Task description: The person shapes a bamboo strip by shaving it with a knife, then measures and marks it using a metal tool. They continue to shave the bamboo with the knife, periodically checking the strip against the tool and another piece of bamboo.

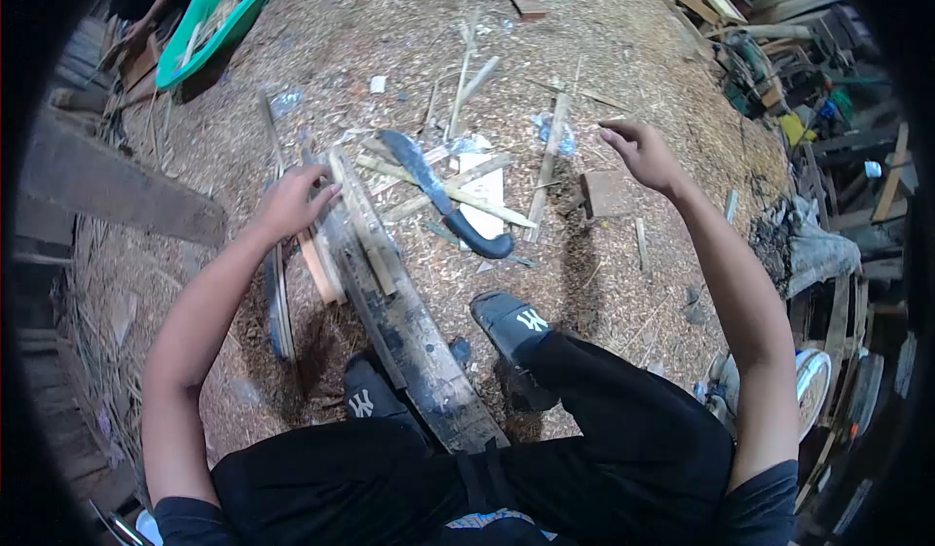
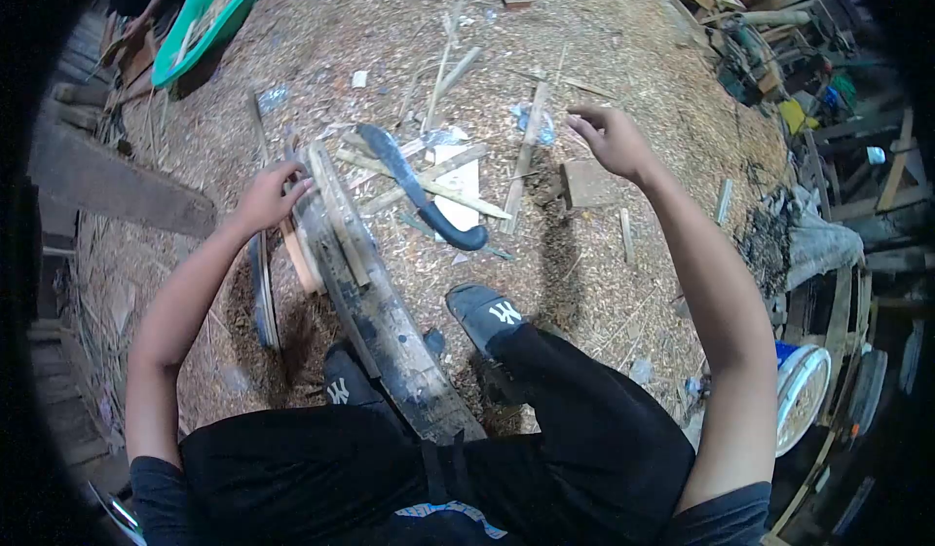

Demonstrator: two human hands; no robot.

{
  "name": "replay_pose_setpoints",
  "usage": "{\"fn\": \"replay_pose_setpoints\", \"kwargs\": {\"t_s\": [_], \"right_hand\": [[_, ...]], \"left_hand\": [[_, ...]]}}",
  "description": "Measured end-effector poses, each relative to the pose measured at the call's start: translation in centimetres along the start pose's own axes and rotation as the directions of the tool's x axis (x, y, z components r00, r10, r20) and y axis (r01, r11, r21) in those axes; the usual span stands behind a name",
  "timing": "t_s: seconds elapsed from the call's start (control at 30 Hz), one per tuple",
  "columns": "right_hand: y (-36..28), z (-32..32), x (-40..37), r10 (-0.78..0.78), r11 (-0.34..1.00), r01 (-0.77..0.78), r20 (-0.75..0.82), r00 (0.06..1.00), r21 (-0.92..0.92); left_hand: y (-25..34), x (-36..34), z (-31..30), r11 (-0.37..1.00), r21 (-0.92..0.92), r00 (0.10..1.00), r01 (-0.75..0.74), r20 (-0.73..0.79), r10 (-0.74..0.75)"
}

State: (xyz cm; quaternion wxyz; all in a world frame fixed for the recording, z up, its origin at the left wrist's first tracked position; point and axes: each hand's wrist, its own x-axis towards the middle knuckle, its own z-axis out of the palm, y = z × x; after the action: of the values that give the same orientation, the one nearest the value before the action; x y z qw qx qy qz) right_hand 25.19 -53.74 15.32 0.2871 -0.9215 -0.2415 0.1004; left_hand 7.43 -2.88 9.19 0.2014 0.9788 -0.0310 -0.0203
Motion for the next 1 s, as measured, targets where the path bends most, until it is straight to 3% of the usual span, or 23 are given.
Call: {"fn": "replay_pose_setpoints", "kwargs": {"t_s": [0.1, 0.13, 0.23, 0.3, 0.43, 0.63, 0.7, 0.73, 0.83, 0.93, 1.0], "right_hand": [[2.9, -1.0, -1.9, 0.032, 0.999, -0.032, -0.05, 0.998, 0.001], [3.9, -0.7, -2.3, 0.068, 0.998, -0.069, -0.066, 0.995, -0.002], [5.7, -0.2, -3.1, 0.153, 0.987, -0.156, -0.072, 0.986, -0.038], [6.9, 1.0, -2.5, 0.196, 0.98, -0.193, -0.054, 0.979, 0.046], [8.3, 3.5, 1.0, 0.206, 0.978, -0.204, -0.051, 0.977, 0.04], [10.8, 9.4, 7.0, 0.228, 0.968, -0.225, -0.013, 0.974, 0.112], [10.6, 11.2, 8.5, 0.445, 0.896, -0.443, 0.084, 0.892, -0.037], [9.7, 11.7, 8.2, 0.477, 0.879, -0.477, 0.049, 0.878, -0.016], [9.3, 14.4, 8.5, 0.535, 0.839, -0.53, 0.013, 0.845, -0.121], [10.6, 16.3, 8.5, 0.559, 0.824, -0.56, -0.043, 0.828, -0.083], [11.6, 16.8, 8.9, 0.556, 0.825, -0.56, -0.064, 0.829, -0.082]], "left_hand": [[1.3, 2.3, 1.0, 0.989, 0.099, 0.993, -0.111, -0.033, 0.115], [1.6, 2.8, 1.0, 0.987, 0.12, 0.994, -0.109, 0.039, 0.105], [2.9, 3.6, 1.6, 0.964, 0.173, 0.979, -0.202, 0.059, 0.195], [3.4, 3.9, 1.6, 0.961, 0.178, 0.976, -0.212, 0.087, 0.199], [3.6, 4.5, 1.7, 0.961, 0.199, 0.975, -0.192, 0.153, 0.163], [1.7, 5.2, 2.4, 0.981, 0.162, 0.99, -0.102, 0.114, 0.084], [1.3, 5.2, 2.2, 0.988, 0.146, 0.992, -0.054, 0.119, 0.037], [1.0, 5.3, 2.2, 0.988, 0.146, 0.992, -0.045, 0.124, 0.027], [0.0, 5.2, 2.7, 0.992, 0.124, 0.989, -0.032, 0.145, 0.014], [-0.5, 4.8, 2.9, 0.992, 0.12, 0.993, -0.05, 0.109, 0.037], [-0.3, 4.6, 2.5, 0.997, 0.082, 0.987, 0.012, 0.161, -0.025]]}}
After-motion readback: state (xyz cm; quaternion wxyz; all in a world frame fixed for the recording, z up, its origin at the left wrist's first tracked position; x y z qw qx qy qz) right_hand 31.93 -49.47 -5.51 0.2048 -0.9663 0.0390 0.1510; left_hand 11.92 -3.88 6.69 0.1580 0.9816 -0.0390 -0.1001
